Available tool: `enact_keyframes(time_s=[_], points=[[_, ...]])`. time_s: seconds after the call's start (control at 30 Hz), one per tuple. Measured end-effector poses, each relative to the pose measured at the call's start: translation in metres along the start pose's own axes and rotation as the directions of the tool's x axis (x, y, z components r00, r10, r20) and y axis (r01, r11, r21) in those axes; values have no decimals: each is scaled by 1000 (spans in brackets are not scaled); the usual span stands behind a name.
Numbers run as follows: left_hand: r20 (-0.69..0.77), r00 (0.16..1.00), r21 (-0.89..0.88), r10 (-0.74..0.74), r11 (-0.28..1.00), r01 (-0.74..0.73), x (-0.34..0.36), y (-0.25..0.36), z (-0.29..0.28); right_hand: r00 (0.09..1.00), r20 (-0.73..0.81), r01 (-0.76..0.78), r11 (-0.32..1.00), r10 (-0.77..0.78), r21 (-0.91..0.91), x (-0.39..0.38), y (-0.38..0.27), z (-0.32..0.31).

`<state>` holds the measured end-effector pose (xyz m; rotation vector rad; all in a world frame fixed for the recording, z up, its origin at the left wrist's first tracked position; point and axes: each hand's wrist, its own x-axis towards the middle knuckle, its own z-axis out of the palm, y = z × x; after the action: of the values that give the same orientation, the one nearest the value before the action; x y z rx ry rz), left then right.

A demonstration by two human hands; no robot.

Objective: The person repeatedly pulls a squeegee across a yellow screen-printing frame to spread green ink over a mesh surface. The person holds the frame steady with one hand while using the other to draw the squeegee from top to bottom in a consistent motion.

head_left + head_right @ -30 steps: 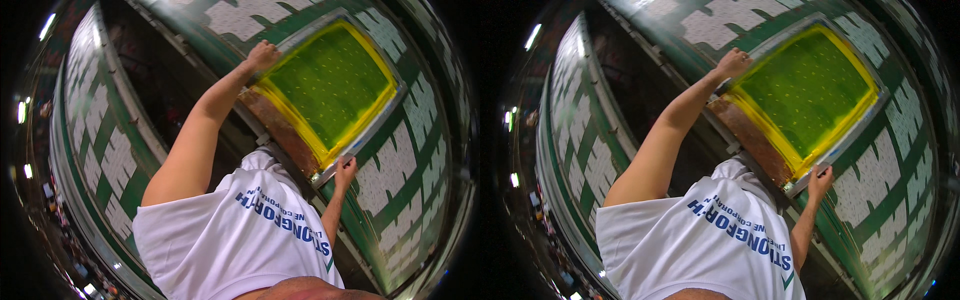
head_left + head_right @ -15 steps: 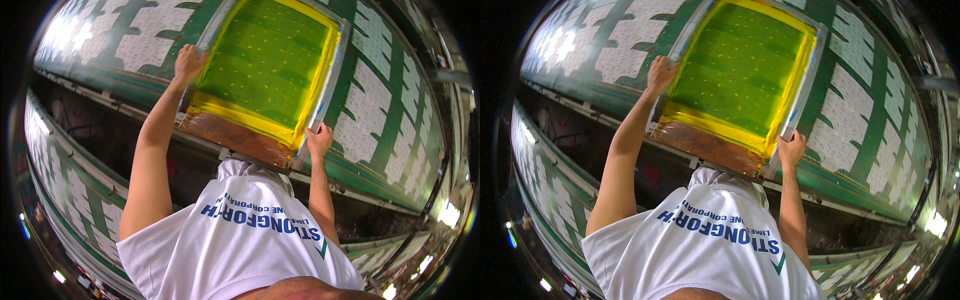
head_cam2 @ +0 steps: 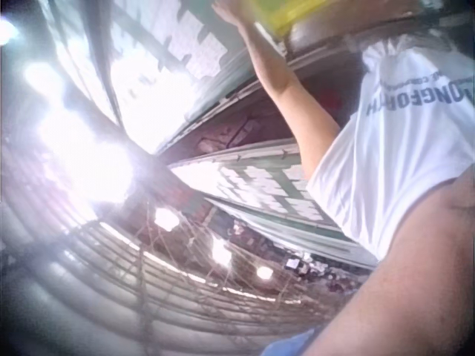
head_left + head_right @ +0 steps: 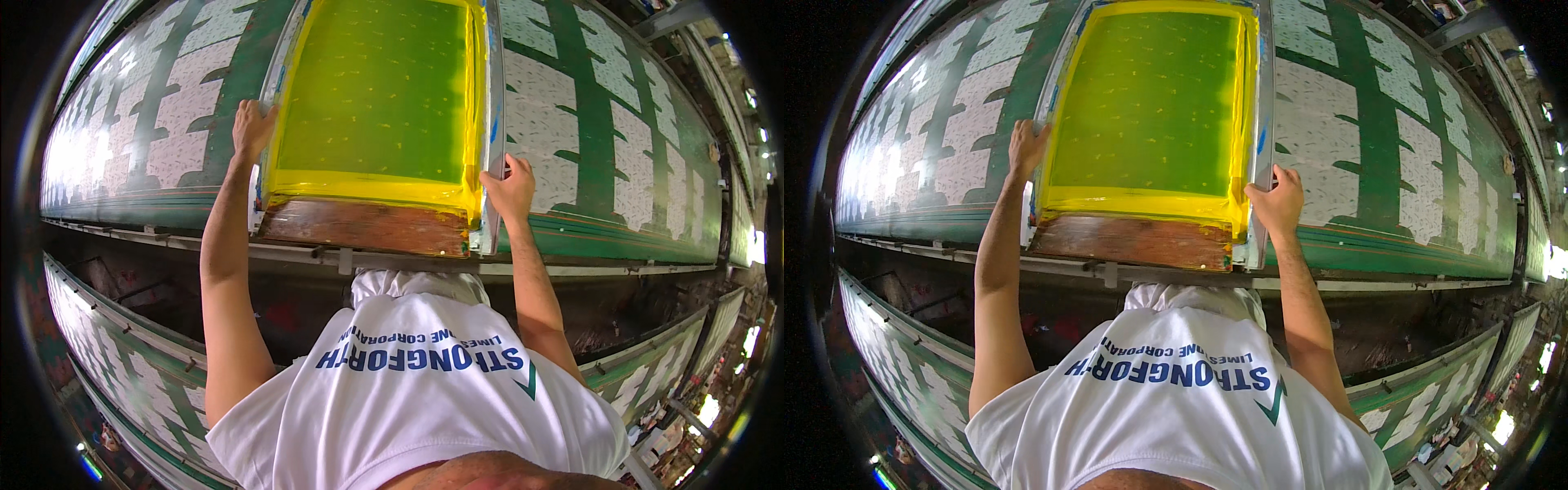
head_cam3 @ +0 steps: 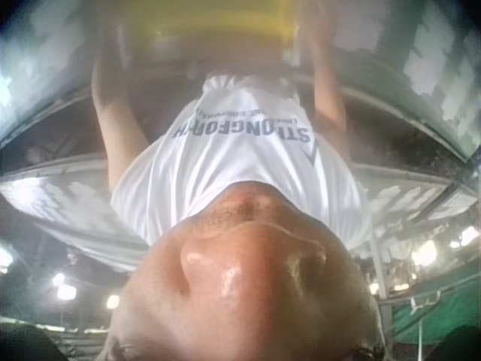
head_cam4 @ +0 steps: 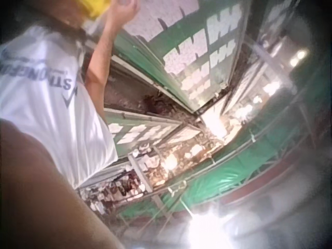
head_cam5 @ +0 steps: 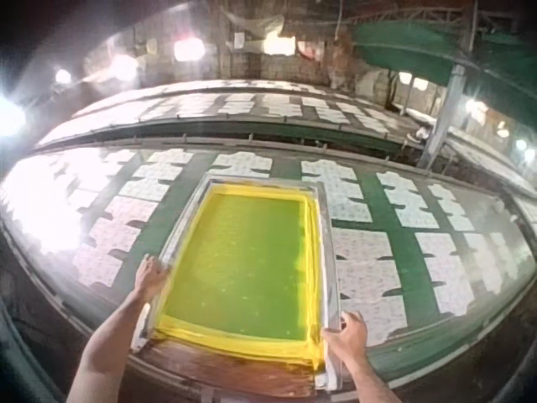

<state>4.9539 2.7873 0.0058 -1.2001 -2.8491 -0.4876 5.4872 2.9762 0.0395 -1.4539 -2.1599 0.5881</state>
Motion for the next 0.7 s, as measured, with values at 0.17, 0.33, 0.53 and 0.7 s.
enact_keyframes(time_s=[0.17,0.33,0.53,0.7], points=[[-100,994,20,43,999,-41,-36,117,58,999,48,-24,999,25,-28,26,123,-55],[-162,983,-63,83,994,-94,-94,239,107,995,70,-74,996,77,-51,37,243,-115],[-210,975,-91,64,992,-85,-143,327,135,987,88,-131,990,135,-48,35,331,-155],[-244,966,-10,90,995,-95,-166,357,141,978,129,-164,986,165,-16,29,366,-167]])
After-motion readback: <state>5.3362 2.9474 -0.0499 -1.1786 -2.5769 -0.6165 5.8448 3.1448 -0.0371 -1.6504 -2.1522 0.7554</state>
